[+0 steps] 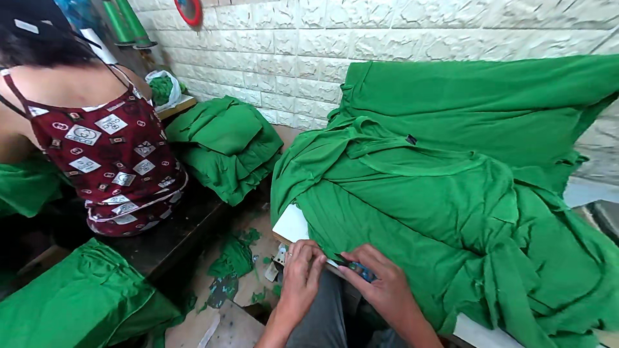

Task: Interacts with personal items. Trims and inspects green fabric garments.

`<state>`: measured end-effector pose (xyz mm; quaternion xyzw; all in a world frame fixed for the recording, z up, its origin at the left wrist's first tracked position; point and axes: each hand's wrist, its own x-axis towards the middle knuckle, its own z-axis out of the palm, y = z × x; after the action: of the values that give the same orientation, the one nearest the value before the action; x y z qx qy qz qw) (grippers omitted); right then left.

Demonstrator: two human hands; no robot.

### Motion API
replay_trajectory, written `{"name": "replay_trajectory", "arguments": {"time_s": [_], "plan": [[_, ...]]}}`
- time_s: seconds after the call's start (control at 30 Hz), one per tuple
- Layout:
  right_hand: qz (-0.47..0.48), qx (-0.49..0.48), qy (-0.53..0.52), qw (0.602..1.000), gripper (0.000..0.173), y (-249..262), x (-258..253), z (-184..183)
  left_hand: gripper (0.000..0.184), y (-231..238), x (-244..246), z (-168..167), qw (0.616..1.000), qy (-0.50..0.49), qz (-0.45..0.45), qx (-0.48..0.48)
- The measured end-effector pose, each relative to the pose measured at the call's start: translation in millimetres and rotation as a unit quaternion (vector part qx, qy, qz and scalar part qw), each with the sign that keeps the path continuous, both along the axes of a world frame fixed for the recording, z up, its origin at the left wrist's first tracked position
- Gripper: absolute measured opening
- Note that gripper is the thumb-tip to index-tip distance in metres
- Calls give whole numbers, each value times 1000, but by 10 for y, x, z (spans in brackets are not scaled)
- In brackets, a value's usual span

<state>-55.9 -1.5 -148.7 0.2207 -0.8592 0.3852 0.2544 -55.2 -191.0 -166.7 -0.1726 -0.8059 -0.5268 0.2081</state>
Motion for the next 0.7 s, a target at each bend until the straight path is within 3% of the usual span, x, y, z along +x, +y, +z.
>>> {"name": "replay_trajectory", "arguments": {"time_s": [0.2,0.27,0.37,0.47,0.57,0.7], "plan": [[-65,96,102,988,22,-112,-14,-24,21,-27,8,-7,1000,-1,-7,-1],[-67,63,76,993,21,-122,-15,-15,21,-26,17,-14,1000,11,12,5],[-25,-64,-16,998,24,-137,-7,55,17,33,9,-19,995,49,82,1],[22,-152,-80,985,27,-176,-40,117,28,125,-38,-16,979,88,168,-77],[11,-121,-110,987,27,-176,-101,112,18,160,-76,-14,969,85,192,-133],[8,-96,-110,989,27,-132,-120,100,14,58,-8,52,990,13,117,-76]]}}
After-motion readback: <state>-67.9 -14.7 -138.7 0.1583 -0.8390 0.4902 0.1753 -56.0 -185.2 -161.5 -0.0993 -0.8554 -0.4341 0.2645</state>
